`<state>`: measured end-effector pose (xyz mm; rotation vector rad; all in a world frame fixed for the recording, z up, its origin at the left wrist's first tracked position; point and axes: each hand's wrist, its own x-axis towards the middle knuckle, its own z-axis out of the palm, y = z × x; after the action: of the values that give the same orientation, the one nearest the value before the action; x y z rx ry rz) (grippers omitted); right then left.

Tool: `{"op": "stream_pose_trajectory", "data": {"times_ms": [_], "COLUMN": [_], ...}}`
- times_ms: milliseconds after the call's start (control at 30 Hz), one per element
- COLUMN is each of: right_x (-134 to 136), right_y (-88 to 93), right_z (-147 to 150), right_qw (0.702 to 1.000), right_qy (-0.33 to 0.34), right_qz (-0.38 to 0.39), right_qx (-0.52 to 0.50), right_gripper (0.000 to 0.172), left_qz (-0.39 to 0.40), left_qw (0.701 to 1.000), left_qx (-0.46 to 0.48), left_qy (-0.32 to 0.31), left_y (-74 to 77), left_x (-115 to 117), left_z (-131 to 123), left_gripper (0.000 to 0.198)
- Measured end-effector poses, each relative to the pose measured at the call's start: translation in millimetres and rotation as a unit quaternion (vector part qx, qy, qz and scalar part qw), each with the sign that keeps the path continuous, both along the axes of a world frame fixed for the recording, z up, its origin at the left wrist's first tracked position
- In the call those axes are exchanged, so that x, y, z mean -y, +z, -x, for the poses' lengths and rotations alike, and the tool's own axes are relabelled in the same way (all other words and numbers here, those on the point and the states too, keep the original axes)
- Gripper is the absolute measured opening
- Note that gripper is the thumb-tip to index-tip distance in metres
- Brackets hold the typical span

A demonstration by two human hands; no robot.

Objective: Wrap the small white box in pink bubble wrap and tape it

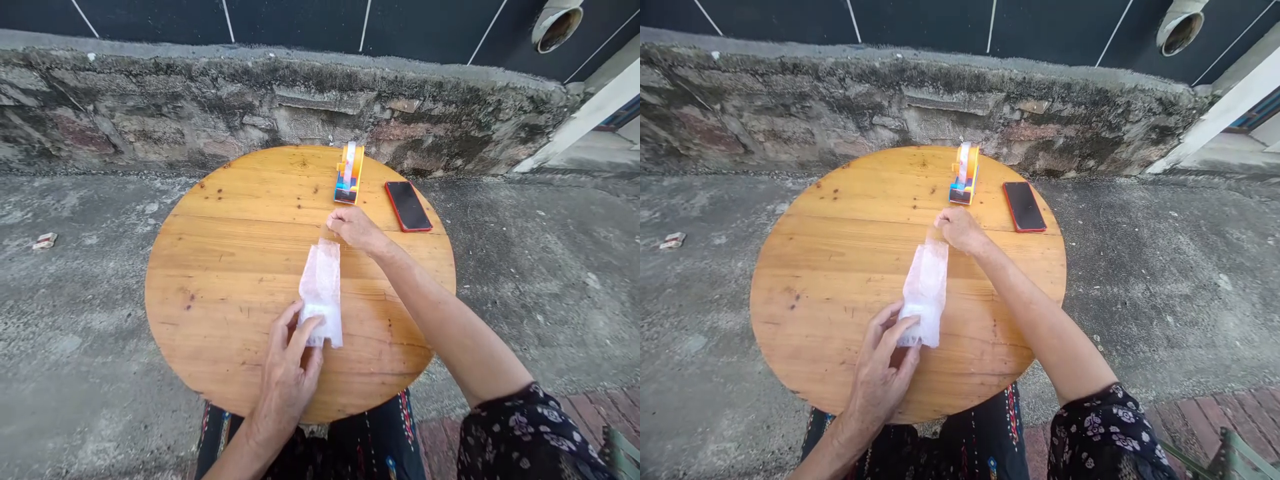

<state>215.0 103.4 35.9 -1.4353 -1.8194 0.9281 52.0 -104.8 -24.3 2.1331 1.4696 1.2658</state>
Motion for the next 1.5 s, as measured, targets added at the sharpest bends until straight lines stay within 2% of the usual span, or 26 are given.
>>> {"op": "stream_pose_trajectory", "data": {"times_ms": [100,200,233,300,400,467,567,633,700,767,833,900,1000,1100,1333,1500], "right_x": [-4,11,22,47,82,93,93,87,82,80,80,82,84,88,101,105], "right_y": [1.3,11.8,16.9,27.8,39.3,40.5,35.2,30.6,27.6,26.6,27.2,28.2,27.7,23.3,5.2,-5.8], "right_z": [-7,-18,-20,-21,-9,3,18,23,26,28,28,27,20,6,-28,-42], "right_qw": [0.999,0.995,0.994,0.993,0.977,0.957,0.931,0.922,0.917,0.913,0.909,0.907,0.907,0.921,0.971,0.979], "right_qy": [-0.031,-0.064,-0.054,-0.008,0.065,0.051,0.04,0.039,0.04,0.04,0.036,0.029,0.02,0.005,-0.049,-0.07], "right_qz": [0.001,-0.066,-0.094,-0.099,-0.059,-0.063,-0.072,-0.065,-0.06,-0.053,-0.043,-0.035,-0.031,-0.042,-0.053,-0.052], "right_qx": [-0.018,-0.023,-0.008,0.059,0.195,0.279,0.357,0.38,0.392,0.403,0.413,0.42,0.42,0.386,0.229,0.186], "right_gripper": [0.019,0.016,0.013,0.013,0.031,0.035,0.035,0.032,0.031,0.031,0.029,0.024,0.022,0.021,0.024,0.025], "left_qz": [-0.006,-0.006,-0.004,0.001,0.005,0.008,0.012,0.024,0.129,0.232,0.28,0.299,0.321,0.325,0.323,0.321], "left_qw": [1.0,0.999,0.999,0.998,0.998,0.997,0.994,0.99,0.984,0.966,0.954,0.948,0.94,0.937,0.938,0.94], "left_qx": [0.012,0.037,0.044,0.056,0.068,0.076,0.103,0.135,0.12,0.108,0.107,0.108,0.114,0.123,0.122,0.116], "left_qy": [0.0,-0.009,-0.011,-0.014,-0.017,-0.014,0.014,0.041,0.04,0.031,0.016,-0.004,-0.03,-0.034,-0.025,-0.013], "left_y": [-1.4,-1.2,-1.2,-1.1,1.6,7.6,23.5,35.5,44.3,47.0,43.5,36.6,27.0,23.3,25.1,24.9], "left_x": [1,-1,-1,-2,2,5,1,-15,-44,-79,-111,-134,-149,-150,-148,-151], "left_z": [1,0,0,-2,-4,-1,11,22,30,33,29,21,8,3,8,8], "left_gripper": [0.036,0.035,0.035,0.035,0.034,0.034,0.047,0.049,0.037,0.037,0.039,0.044,0.044,0.042,0.043,0.036]}}
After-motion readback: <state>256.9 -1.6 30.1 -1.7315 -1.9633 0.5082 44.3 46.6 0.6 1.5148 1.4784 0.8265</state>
